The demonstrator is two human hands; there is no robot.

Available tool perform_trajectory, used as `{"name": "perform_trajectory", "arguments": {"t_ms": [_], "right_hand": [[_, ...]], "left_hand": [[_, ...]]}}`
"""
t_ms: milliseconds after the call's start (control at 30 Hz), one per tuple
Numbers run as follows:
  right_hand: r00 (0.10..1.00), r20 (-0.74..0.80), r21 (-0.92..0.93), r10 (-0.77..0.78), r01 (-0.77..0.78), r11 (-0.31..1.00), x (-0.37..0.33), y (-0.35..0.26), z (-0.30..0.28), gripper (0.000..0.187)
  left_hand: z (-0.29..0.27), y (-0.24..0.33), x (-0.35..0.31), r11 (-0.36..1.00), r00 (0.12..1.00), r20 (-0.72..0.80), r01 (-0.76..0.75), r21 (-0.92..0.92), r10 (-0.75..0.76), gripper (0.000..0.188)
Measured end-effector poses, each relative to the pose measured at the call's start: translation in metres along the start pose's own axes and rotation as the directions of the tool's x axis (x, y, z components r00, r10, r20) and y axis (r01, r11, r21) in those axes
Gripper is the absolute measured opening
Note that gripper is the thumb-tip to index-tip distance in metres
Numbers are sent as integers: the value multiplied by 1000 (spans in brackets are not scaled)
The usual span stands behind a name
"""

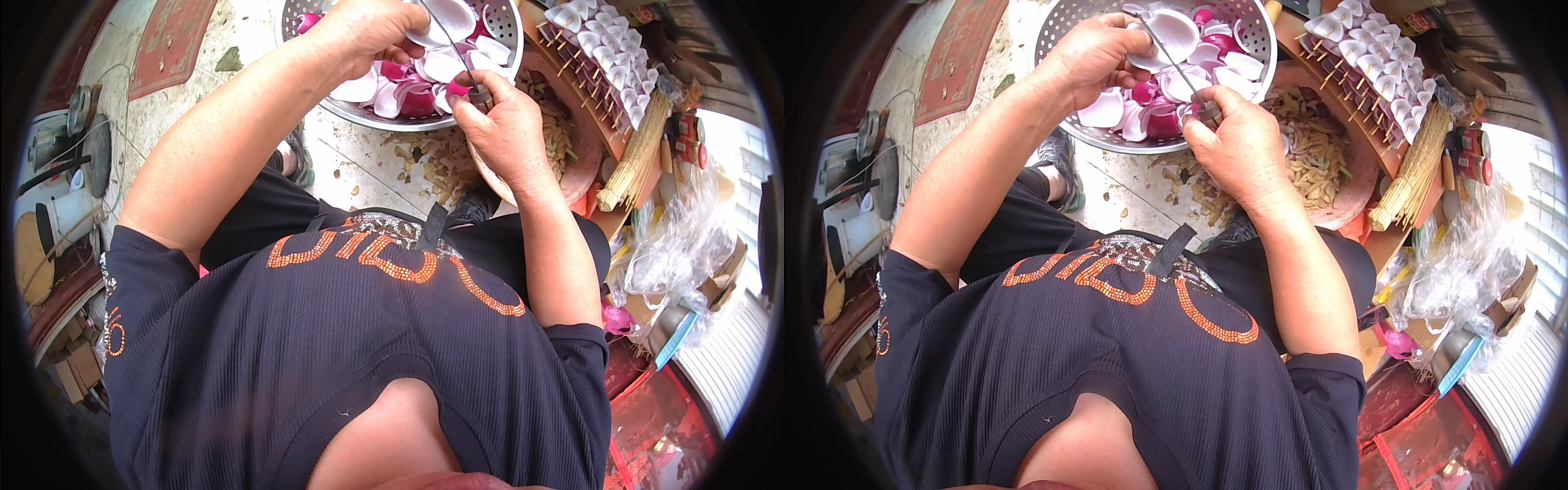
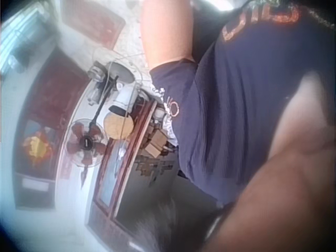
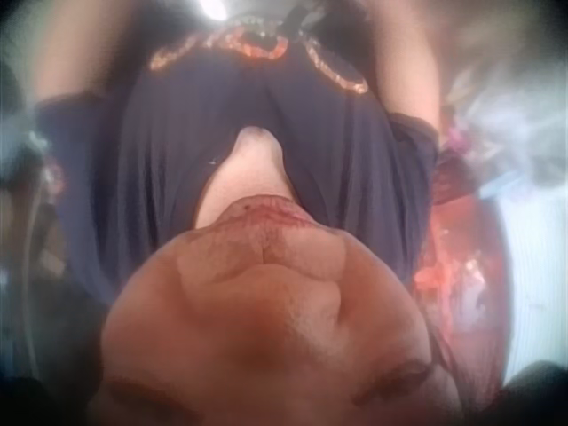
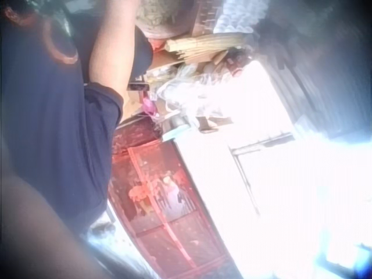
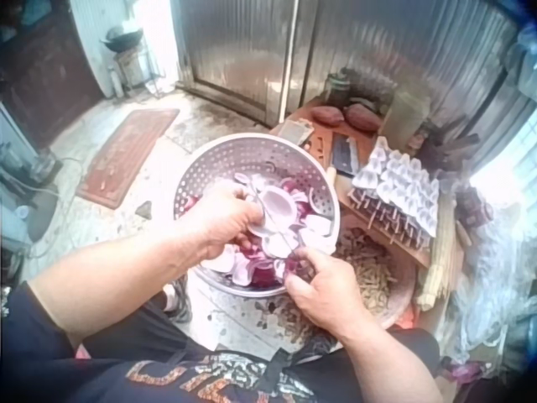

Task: The person uses a small knife to trim white and pink petal-shaped items in a metal colander. They then insert wooden skewers into the trimmed pieces and place the assembled items onto a wooden drying rack.

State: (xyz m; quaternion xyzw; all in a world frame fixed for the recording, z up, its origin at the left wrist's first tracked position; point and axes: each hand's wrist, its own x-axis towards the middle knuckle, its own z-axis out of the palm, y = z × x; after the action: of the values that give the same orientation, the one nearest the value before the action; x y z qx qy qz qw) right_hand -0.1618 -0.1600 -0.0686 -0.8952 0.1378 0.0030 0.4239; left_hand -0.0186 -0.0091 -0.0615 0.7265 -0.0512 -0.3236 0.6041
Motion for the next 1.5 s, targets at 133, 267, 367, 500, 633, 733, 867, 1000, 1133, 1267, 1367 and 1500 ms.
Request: {"name": "perform_trajectory", "arguments": {"t_ms": [133, 267, 367, 500, 633, 733, 867, 1000, 1133, 1267, 1367, 1500], "right_hand": [[999, 11, 61, -36, 36, 997, 1, 8, 5, 28], [999, 47, 91, 1, -6, 996, 1, 11, 9, 30], [996, 81, 23, 46, -48, 999, 2, 7, 6, 32], [998, 60, -63, 23, -19, 998, 7, 19, 10, 34], [995, 40, 49, 86, -88, 995, 9, 15, 7, 35], [997, -8, 172, 81, -78, 982, 9, 13, 4, 32], [999, -43, 187, 10, -1, 982, -1, 2, 5, 27], [993, -84, 103, -88, 96, 990, -4, -4, 8, 26], [995, -73, 74, -66, 71, 995, -4, -7, 5, 26], [994, -79, 95, -73, 80, 992, -3, -6, 6, 26], [996, -78, 126, -42, 52, 991, -3, -7, 5, 26], [991, -117, 175, -63, 83, 981, -1, 0, 7, 26]], "left_hand": [[-1, -1, 0, 1000, 1000, 5, 12, -17, -12, 16], [0, -3, -1, 998, 999, 34, 42, -40, -41, 17], [1, -6, -4, 992, 990, 113, 91, -85, -81, 16], [14, 4, -24, 980, 934, 324, 184, -81, -149, 20], [9, -5, -17, 983, 968, 237, 119, -136, -84, 21], [2, -4, -14, 984, 987, 159, 60, -168, -33, 26], [-3, -12, -5, 987, 998, 69, -5, -161, 17, 29], [-3, -9, -1, 991, 999, 25, -44, -127, 47, 22], [-7, -10, 1, 991, 998, 32, -53, -123, 57, 21], [-9, -10, 3, 982, 999, -1, -32, -184, 32, 22], [-13, -8, 6, 986, 999, -34, -43, -162, 38, 20], [-17, 0, 12, 943, 997, 30, 80, -322, -75, 20]]}}
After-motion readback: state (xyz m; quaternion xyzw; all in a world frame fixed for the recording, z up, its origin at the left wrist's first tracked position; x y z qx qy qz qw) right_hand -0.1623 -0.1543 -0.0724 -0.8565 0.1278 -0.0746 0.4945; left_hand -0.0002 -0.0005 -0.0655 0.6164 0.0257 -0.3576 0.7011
